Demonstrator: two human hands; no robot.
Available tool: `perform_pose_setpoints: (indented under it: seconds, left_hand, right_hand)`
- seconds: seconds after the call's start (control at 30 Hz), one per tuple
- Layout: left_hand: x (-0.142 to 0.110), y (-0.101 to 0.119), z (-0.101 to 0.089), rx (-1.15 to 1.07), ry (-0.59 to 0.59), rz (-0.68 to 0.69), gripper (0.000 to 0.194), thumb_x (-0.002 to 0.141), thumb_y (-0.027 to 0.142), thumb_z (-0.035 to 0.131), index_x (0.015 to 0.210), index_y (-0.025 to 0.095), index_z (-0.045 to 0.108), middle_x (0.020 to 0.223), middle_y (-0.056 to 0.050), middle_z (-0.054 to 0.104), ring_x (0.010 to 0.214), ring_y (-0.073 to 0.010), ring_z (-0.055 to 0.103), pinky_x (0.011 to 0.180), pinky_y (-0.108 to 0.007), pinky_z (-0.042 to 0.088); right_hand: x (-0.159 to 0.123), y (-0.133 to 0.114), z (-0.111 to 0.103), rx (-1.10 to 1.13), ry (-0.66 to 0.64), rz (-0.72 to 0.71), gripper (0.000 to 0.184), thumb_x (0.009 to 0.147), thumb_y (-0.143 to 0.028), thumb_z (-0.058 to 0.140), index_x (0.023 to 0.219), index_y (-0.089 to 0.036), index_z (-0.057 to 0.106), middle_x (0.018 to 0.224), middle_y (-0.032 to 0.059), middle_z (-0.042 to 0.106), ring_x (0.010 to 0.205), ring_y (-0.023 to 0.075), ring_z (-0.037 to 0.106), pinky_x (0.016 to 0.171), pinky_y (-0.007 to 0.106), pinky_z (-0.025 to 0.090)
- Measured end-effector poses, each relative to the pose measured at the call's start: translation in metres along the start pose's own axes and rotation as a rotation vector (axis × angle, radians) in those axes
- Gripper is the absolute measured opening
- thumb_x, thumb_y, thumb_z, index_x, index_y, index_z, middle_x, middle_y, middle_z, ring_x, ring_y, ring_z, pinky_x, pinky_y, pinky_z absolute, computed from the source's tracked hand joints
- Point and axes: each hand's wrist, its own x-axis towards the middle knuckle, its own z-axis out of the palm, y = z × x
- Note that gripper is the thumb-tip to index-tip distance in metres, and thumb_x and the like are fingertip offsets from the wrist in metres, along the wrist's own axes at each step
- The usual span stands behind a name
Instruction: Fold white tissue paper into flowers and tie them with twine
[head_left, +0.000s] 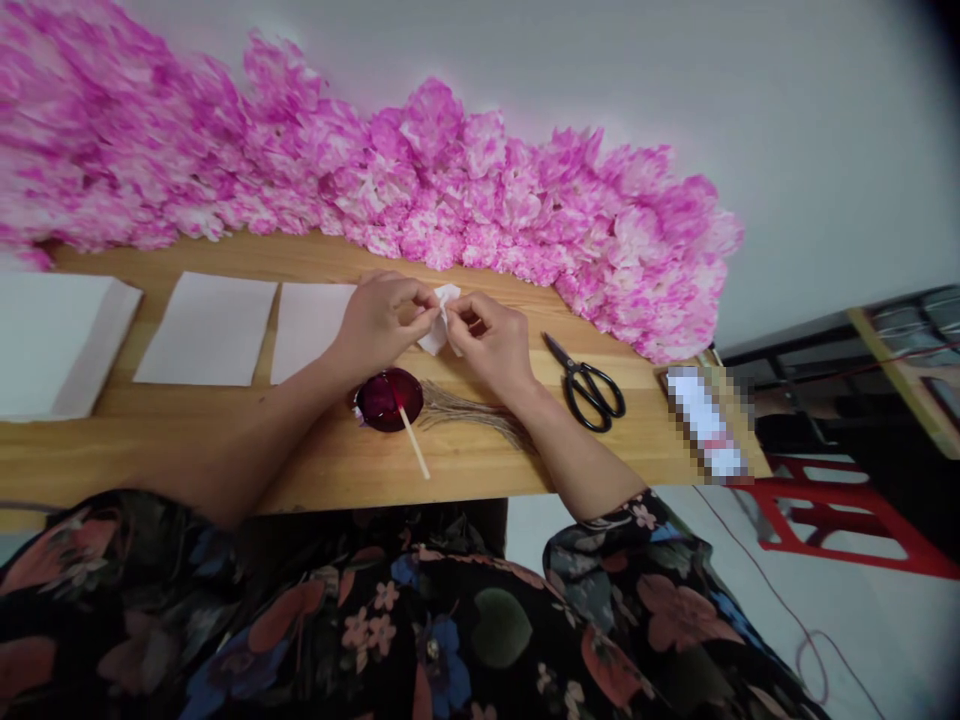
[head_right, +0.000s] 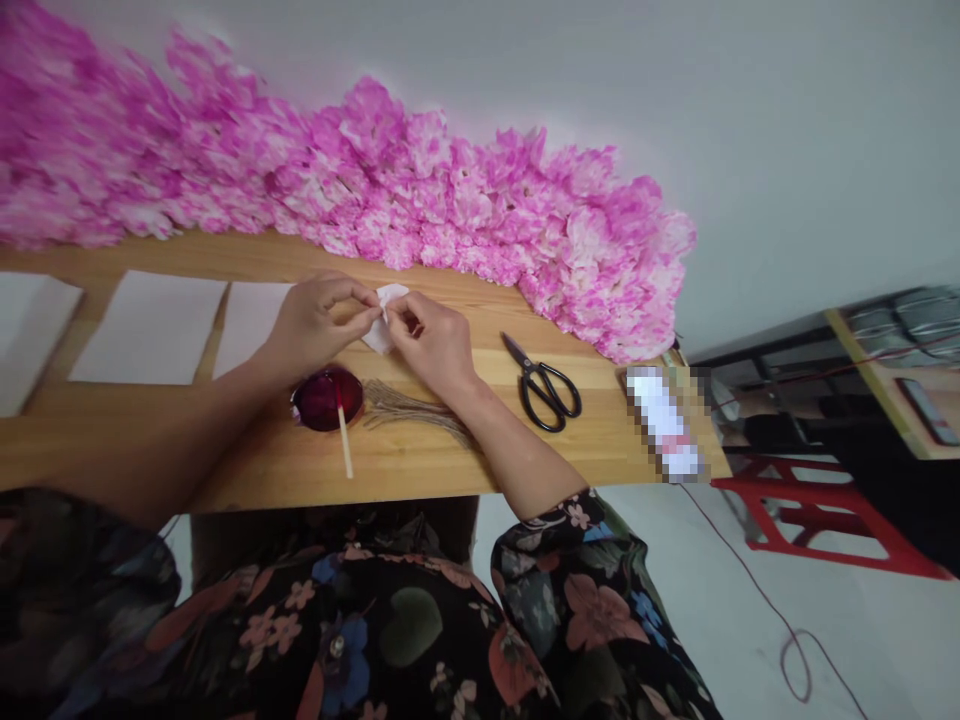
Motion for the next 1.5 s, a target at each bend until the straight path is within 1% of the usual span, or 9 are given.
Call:
perform_pose_setpoints:
  seconds: [0.2,0.33,0.47,0.73,0.9,1.07,1.23,1.4,1.5]
  left_hand:
    - [0.0009,-0.0007,-0.0001,-0.011,0.0,-0.007,0.007,0.088,0.027,0.066,0.083,0.024,0.071,0.088,-0.001,0.076,0.088,-0.0218,0.068,0.095,-0.04,0.05]
    - [0.0007,-0.003,0.001,-0.02,0.022,-0.007,0.007,0.088,0.027,0.066,0.082,0.024,0.07,0.088,-0.001,0.077,0.087,-0.0218,0.068,0.096,-0.041,0.05]
    - [0.0007,-0.0048,0.0004,-0.03,0.019,-0.011,0.008,0.089,0.028,0.065,0.084,0.024,0.071,0.089,-0.002,0.077,0.087,-0.0221,0.068,0.095,-0.042,0.05]
    - [0.0002,-0.0024,-0.0002,-0.037,0.044,-0.031,0.007,0.088,0.027,0.065,0.084,0.024,0.07,0.09,-0.002,0.078,0.089,-0.0217,0.069,0.094,-0.04,0.051]
    - [0.0003,-0.0032,0.0007,-0.051,0.059,-0.038,0.008,0.087,0.028,0.064,0.085,0.024,0.071,0.09,-0.001,0.079,0.089,-0.0211,0.069,0.094,-0.039,0.051]
    - [0.0002,-0.0041,0.0006,-0.06,0.057,-0.044,0.009,0.088,0.029,0.065,0.085,0.024,0.071,0.093,-0.001,0.079,0.091,-0.0217,0.069,0.095,-0.04,0.05]
    - [0.0002,-0.0028,-0.0004,-0.052,0.054,-0.04,0.01,0.089,0.029,0.064,0.086,0.024,0.072,0.092,-0.001,0.079,0.09,-0.0226,0.07,0.096,-0.042,0.05]
    - [0.0006,-0.0035,0.0006,-0.043,0.037,-0.008,0.007,0.088,0.028,0.067,0.085,0.025,0.072,0.089,-0.001,0.078,0.088,-0.0218,0.07,0.093,-0.04,0.051]
    - [0.0004,-0.0028,0.0013,-0.05,0.031,0.009,0.005,0.087,0.028,0.068,0.084,0.026,0.072,0.089,-0.001,0.078,0.087,-0.0214,0.07,0.094,-0.039,0.051]
  right_hand:
    - [0.0009,-0.0002,0.0006,0.014,0.004,0.02,0.02,0.093,-0.034,0.06,0.083,-0.022,0.071,0.076,-0.0005,0.073,0.065,0.0126,0.061,0.064,0.026,0.048]
    - [0.0011,-0.0011,0.0006,0.045,0.021,0.004,0.018,0.093,-0.032,0.061,0.083,-0.021,0.071,0.076,-0.0006,0.073,0.063,0.0119,0.06,0.065,0.026,0.048]
    - [0.0014,-0.0018,0.0,0.042,0.02,0.03,0.018,0.092,-0.031,0.061,0.082,-0.021,0.07,0.074,-0.0011,0.073,0.064,0.012,0.06,0.063,0.026,0.047]
    - [0.0016,0.0014,0.0001,0.103,0.035,0.045,0.022,0.094,-0.04,0.064,0.087,-0.021,0.073,0.079,0.0,0.074,0.067,0.0123,0.063,0.062,0.025,0.048]
    - [0.0027,0.0034,0.0013,0.17,0.017,0.117,0.029,0.094,-0.048,0.065,0.09,-0.021,0.072,0.082,0.0005,0.075,0.067,0.0122,0.063,0.061,0.025,0.05]
    - [0.0038,0.004,0.0009,0.228,0.022,0.125,0.029,0.093,-0.048,0.066,0.09,-0.02,0.071,0.082,0.0003,0.074,0.067,0.0116,0.062,0.062,0.024,0.05]
    - [0.0045,0.0026,-0.0008,0.194,-0.014,0.125,0.033,0.094,-0.052,0.065,0.095,-0.02,0.072,0.087,0.0013,0.076,0.069,0.0118,0.063,0.062,0.024,0.05]
    - [0.006,0.0043,-0.0012,0.166,-0.041,0.135,0.038,0.092,-0.057,0.067,0.098,-0.02,0.072,0.084,0.0007,0.074,0.068,0.0119,0.062,0.061,0.024,0.047]
    - [0.0065,0.007,-0.0002,0.153,-0.039,0.134,0.037,0.093,-0.057,0.065,0.095,-0.021,0.071,0.081,0.0002,0.072,0.067,0.0118,0.06,0.06,0.024,0.045]
